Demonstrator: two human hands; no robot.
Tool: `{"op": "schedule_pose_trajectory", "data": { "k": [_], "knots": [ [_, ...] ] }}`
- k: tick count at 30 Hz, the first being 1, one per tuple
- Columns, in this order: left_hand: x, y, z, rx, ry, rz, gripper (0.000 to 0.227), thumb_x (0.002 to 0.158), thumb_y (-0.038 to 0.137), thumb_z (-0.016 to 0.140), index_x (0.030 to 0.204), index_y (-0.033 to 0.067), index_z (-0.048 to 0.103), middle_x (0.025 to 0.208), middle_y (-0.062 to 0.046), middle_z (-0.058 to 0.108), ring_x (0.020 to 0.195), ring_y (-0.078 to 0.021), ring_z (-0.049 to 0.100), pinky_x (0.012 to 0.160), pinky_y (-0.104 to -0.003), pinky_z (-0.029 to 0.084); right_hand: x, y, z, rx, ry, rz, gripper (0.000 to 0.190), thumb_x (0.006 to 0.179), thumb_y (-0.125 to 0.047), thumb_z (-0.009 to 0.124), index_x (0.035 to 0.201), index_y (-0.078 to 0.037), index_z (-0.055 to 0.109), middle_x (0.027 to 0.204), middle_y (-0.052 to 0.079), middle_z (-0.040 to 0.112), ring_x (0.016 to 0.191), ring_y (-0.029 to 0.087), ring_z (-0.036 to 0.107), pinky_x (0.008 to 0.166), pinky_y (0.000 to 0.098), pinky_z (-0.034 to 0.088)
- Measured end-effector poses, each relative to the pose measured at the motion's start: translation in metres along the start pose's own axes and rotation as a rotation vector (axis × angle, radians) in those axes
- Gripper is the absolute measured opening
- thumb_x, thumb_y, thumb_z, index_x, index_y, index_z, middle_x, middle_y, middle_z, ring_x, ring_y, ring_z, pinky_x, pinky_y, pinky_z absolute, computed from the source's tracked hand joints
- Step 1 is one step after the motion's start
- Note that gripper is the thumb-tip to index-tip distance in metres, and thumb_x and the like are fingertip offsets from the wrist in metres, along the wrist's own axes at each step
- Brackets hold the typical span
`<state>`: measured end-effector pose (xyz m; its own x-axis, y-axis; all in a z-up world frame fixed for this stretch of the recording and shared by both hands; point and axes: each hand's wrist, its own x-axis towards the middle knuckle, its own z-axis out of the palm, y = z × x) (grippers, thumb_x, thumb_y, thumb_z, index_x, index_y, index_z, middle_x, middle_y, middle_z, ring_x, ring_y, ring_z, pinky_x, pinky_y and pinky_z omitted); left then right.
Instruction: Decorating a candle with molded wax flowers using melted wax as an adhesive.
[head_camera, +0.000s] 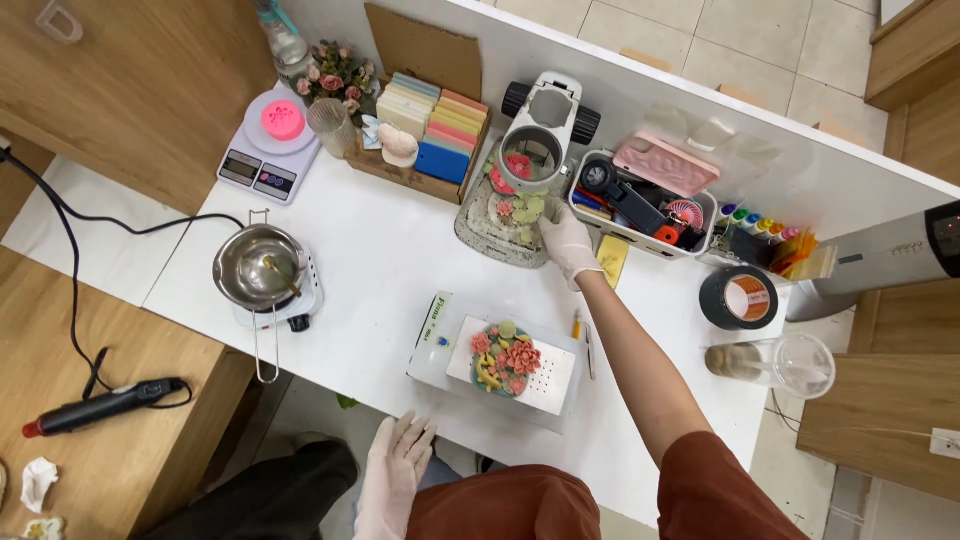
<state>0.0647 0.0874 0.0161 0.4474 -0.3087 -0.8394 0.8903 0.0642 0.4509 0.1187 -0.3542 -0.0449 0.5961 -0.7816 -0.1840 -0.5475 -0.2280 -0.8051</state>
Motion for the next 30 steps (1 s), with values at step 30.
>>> {"op": "schedule_pose_trajectory", "data": {
  "k": [30],
  "knots": [
    [0.127,-0.052,-0.105,-0.017,0.155,-0.221,0.069,0.1,0.053,0.045,0.152,0.0091,0.046,0.146,-0.009,0.058,0.136,-0.0219,0.054,0.102,-0.03,0.042,0.101,0.05,-0.078,-1.132,-0.175,-0.442,0.014,0.087,-0.025,0.068,0.091,-0.018,0.08,0.081,0.012,0.074,0.079,0.033,0.074,0.067,0.0462,0.058]
  ]
}}
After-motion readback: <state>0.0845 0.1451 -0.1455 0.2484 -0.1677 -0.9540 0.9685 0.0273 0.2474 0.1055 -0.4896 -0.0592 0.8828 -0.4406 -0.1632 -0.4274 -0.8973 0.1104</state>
